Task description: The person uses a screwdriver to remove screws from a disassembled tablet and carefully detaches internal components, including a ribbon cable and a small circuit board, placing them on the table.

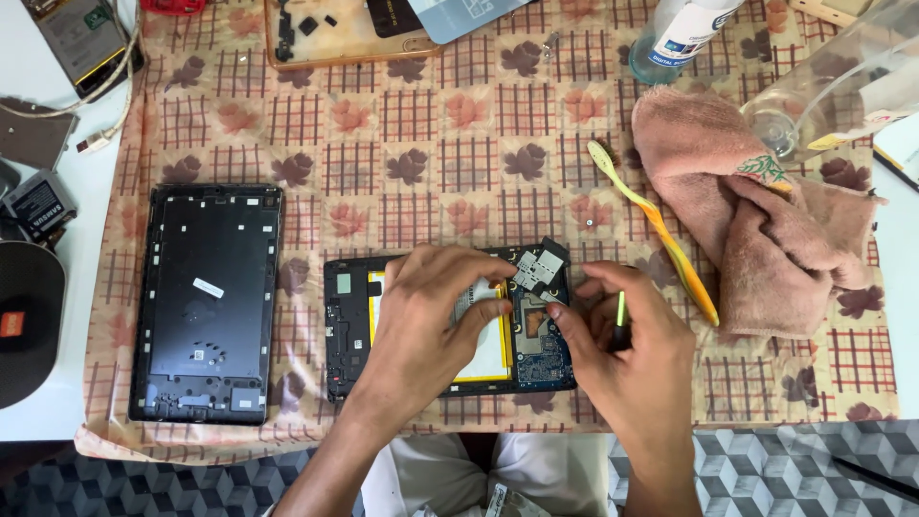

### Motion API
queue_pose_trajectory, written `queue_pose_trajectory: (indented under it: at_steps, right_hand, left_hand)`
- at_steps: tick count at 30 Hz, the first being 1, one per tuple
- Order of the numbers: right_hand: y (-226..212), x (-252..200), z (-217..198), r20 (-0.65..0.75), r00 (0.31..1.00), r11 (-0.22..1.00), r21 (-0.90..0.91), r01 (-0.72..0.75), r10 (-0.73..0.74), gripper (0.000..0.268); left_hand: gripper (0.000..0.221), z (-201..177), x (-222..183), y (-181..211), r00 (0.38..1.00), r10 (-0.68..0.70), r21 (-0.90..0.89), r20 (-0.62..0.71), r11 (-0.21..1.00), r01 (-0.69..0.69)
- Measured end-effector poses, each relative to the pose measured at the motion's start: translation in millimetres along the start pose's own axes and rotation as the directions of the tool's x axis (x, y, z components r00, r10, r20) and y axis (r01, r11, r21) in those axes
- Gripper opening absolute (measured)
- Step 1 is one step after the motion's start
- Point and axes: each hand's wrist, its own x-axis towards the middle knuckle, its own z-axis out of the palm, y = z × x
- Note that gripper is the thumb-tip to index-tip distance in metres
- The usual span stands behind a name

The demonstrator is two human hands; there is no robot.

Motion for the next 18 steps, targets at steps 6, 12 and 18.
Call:
queue_pose_trajectory:
  at_steps: [6,12,18]
  right_hand:
    - [-1,-5,5,-0.041,0.999,0.999,-0.043,0.011,-0.013,0.031]
    - [19,-14,2,-0.19,0.98,0.988,0.155,-0.028,0.057,0.024]
    - [31,-20,-5,-0.258,0.936,0.829,0.556,-0.06,0.241,0.021]
  left_hand:
    - [0.008,5,-5,-3,0.996,0.015,0.001,-0.082,1.0,-0.015]
    - [0.01,3,-8,-4,0.996,0.052,0.021,-0.073,0.999,-0.05]
    - [0.016,1,-6,-3,0.987,0.149,0.061,-0.063,0.987,-0.146]
